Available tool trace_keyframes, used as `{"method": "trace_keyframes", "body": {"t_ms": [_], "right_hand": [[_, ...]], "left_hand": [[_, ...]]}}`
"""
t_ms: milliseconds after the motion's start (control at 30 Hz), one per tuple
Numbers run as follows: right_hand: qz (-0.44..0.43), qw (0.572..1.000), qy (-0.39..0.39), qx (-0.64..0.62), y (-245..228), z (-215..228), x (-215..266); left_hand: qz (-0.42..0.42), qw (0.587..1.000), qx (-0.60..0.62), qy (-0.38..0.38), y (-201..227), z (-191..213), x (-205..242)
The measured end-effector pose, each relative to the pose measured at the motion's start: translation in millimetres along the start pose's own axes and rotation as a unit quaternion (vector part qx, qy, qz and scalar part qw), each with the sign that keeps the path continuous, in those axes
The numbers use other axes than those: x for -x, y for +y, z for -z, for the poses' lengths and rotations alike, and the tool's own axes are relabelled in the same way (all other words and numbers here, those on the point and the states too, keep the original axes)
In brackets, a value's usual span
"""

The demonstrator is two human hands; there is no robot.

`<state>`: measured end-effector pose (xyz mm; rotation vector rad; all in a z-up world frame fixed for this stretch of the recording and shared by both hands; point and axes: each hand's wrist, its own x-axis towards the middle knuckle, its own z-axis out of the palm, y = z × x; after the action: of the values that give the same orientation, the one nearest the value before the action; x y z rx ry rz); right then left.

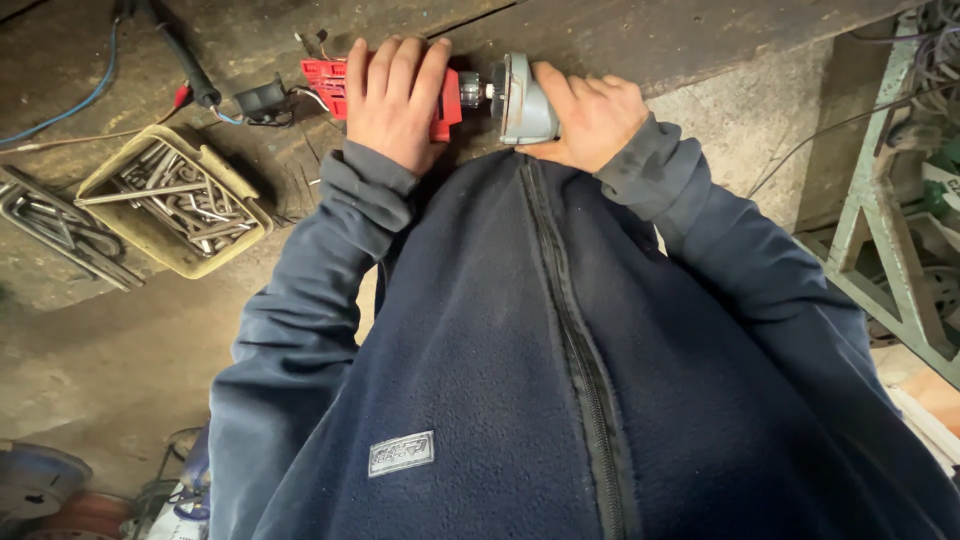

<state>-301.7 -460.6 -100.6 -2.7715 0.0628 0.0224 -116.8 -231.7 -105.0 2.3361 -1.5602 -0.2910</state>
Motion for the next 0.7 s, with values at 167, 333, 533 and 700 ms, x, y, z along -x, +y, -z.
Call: {"method": "trace_keyframes", "body": {"t_ms": [167, 333, 533, 700], "right_hand": [[0.001, 1.0, -0.009, -0.005, 3.4, 6.7, 8.2], [0.004, 1.0, 0.013, -0.008, 8.4, 13.9, 15.3], [-0.011, 1.0, 0.016, -0.009, 13.9, 21.7, 28.9], [-0.031, 0.999, 0.017, -0.029, 21.1, 22.3, 42.6]], "left_hand": [[0.001, 1.0, 0.008, 0.0, 2.0, 4.3, -0.5], [0.003, 1.0, 0.009, 0.003, 1.9, 6.5, 0.4], [-0.001, 1.0, 0.016, 0.006, 0.8, -0.3, 1.4], [-0.014, 1.0, -0.013, 0.023, -2.8, -8.4, 5.8]]}}
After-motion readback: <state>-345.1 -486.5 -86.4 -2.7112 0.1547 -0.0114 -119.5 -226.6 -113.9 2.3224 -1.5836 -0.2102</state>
